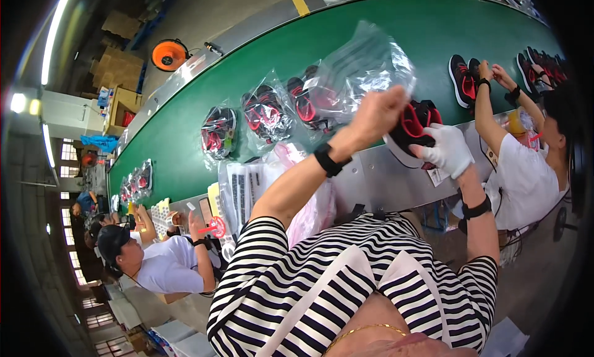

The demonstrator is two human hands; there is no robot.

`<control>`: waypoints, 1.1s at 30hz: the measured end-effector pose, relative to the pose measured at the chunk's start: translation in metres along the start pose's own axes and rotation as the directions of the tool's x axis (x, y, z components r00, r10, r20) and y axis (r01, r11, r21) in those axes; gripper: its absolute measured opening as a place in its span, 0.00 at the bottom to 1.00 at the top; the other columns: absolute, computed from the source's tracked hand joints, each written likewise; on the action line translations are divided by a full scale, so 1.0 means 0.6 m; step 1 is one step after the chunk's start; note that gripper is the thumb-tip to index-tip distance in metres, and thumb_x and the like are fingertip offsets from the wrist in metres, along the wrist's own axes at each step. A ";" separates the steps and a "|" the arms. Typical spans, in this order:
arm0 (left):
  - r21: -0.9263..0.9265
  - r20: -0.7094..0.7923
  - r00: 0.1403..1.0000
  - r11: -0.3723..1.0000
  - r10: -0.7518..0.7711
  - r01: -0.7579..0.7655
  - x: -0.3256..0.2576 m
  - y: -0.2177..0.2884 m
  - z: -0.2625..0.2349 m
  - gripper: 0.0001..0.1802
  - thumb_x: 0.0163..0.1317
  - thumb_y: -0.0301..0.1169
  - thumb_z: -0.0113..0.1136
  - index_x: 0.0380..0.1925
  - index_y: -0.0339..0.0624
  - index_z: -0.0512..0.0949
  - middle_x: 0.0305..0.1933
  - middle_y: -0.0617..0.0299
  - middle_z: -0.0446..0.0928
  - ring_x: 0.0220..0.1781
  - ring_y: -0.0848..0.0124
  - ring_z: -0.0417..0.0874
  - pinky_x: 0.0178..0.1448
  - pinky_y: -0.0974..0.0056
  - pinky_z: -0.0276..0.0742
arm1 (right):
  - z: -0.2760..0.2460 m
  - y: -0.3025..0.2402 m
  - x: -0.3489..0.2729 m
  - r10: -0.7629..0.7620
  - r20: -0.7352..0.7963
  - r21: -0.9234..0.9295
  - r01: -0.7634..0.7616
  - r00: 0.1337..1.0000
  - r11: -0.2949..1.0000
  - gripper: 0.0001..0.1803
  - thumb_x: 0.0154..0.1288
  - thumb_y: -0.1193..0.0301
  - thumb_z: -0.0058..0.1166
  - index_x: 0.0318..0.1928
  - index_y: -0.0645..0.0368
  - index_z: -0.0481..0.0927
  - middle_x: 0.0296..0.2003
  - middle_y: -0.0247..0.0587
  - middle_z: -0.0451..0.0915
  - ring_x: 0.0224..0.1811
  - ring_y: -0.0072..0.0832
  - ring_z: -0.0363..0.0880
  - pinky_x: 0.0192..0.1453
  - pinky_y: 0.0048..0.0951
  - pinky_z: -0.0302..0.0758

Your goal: The recorder is bagging pairs of sneakers into plastic bags on a conveyor belt in a factory setting.

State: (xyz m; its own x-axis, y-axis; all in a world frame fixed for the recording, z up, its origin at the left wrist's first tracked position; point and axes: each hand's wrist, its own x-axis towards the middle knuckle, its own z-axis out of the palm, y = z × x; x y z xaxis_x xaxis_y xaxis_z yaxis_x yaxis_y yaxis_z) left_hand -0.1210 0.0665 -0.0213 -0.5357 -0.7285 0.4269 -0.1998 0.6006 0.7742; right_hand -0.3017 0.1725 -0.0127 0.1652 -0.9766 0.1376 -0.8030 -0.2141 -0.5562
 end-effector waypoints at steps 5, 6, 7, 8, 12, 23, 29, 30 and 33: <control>-0.084 -0.050 0.994 0.992 -0.095 0.091 0.057 0.026 0.035 0.03 0.54 0.24 0.56 0.29 0.38 0.75 0.18 0.52 0.75 0.19 0.70 0.73 0.26 0.63 0.70 | -0.016 -0.061 0.022 -0.205 0.255 -0.462 0.305 0.945 0.833 0.26 0.53 0.45 0.51 0.21 0.56 0.80 0.19 0.43 0.77 0.24 0.39 0.79 0.30 0.38 0.74; -0.040 -0.114 0.992 0.998 -0.046 0.042 0.092 0.016 0.018 0.03 0.55 0.25 0.57 0.28 0.37 0.76 0.19 0.55 0.76 0.20 0.74 0.72 0.26 0.64 0.70 | -0.018 -0.075 0.024 -0.251 0.346 -0.476 0.400 0.904 0.783 0.23 0.49 0.47 0.56 0.19 0.56 0.78 0.15 0.42 0.73 0.24 0.36 0.77 0.28 0.35 0.72; 0.061 -0.170 0.985 0.998 -0.002 0.012 0.124 -0.001 0.001 0.04 0.54 0.27 0.59 0.27 0.37 0.77 0.19 0.53 0.76 0.21 0.73 0.74 0.26 0.64 0.70 | -0.022 -0.101 0.029 -0.274 0.388 -0.471 0.445 0.880 0.761 0.23 0.49 0.48 0.55 0.18 0.56 0.78 0.15 0.42 0.74 0.23 0.36 0.77 0.28 0.35 0.72; 0.055 -0.163 0.985 0.996 -0.058 0.068 0.150 -0.001 -0.007 0.07 0.54 0.29 0.59 0.28 0.37 0.77 0.21 0.52 0.77 0.22 0.67 0.77 0.28 0.63 0.72 | -0.024 -0.123 0.028 -0.292 0.422 -0.463 0.481 0.858 0.744 0.23 0.50 0.48 0.55 0.18 0.56 0.78 0.16 0.42 0.74 0.23 0.37 0.77 0.28 0.35 0.72; 0.223 0.214 0.961 0.948 0.178 -0.225 0.171 0.039 0.025 0.07 0.54 0.31 0.58 0.28 0.38 0.77 0.24 0.49 0.77 0.26 0.54 0.79 0.31 0.58 0.74 | -0.022 -0.147 0.044 -0.444 0.496 -0.374 0.645 0.746 0.666 0.23 0.51 0.48 0.54 0.18 0.56 0.78 0.16 0.42 0.74 0.23 0.38 0.77 0.27 0.37 0.72; 0.226 0.367 0.925 0.955 0.098 -0.191 0.017 0.039 -0.044 0.02 0.48 0.23 0.55 0.23 0.40 0.73 0.20 0.49 0.74 0.22 0.48 0.76 0.25 0.55 0.71 | 0.058 -0.041 0.071 -0.080 0.262 -0.158 0.124 0.962 0.980 0.21 0.50 0.49 0.57 0.29 0.54 0.81 0.24 0.42 0.80 0.24 0.37 0.79 0.31 0.33 0.75; 0.005 0.152 0.984 0.995 0.098 -0.100 -0.059 0.045 0.052 0.02 0.53 0.19 0.55 0.26 0.36 0.73 0.18 0.44 0.68 0.20 0.54 0.76 0.26 0.61 0.71 | 0.193 0.045 0.051 -0.129 -0.053 0.790 0.121 0.990 0.601 0.08 0.57 0.64 0.51 0.30 0.53 0.78 0.31 0.34 0.79 0.41 0.25 0.77 0.42 0.31 0.73; 0.013 0.075 0.993 0.996 0.092 -0.093 -0.030 0.032 0.043 0.02 0.56 0.22 0.57 0.26 0.35 0.74 0.17 0.48 0.70 0.18 0.67 0.75 0.25 0.64 0.70 | 0.186 0.017 0.061 -0.122 -0.058 0.795 0.119 0.991 0.595 0.08 0.57 0.64 0.51 0.30 0.53 0.78 0.31 0.34 0.79 0.41 0.25 0.77 0.42 0.31 0.73; -0.079 -0.050 0.984 0.983 -0.169 0.165 0.053 -0.011 0.012 0.06 0.58 0.28 0.58 0.28 0.35 0.77 0.17 0.60 0.74 0.19 0.79 0.70 0.23 0.68 0.67 | 0.158 -0.080 0.088 -0.167 0.431 -0.246 0.294 0.887 0.924 0.06 0.58 0.67 0.47 0.32 0.52 0.77 0.29 0.35 0.76 0.36 0.29 0.76 0.42 0.30 0.72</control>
State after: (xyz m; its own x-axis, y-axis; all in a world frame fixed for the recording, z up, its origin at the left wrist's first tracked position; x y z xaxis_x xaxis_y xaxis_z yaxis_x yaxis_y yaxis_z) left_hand -0.1425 0.0417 -0.0162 -0.4525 -0.8351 0.3128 -0.2194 0.4442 0.8686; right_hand -0.2005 0.1291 -0.0563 0.5274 -0.8383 -0.1380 -0.8341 -0.4799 -0.2720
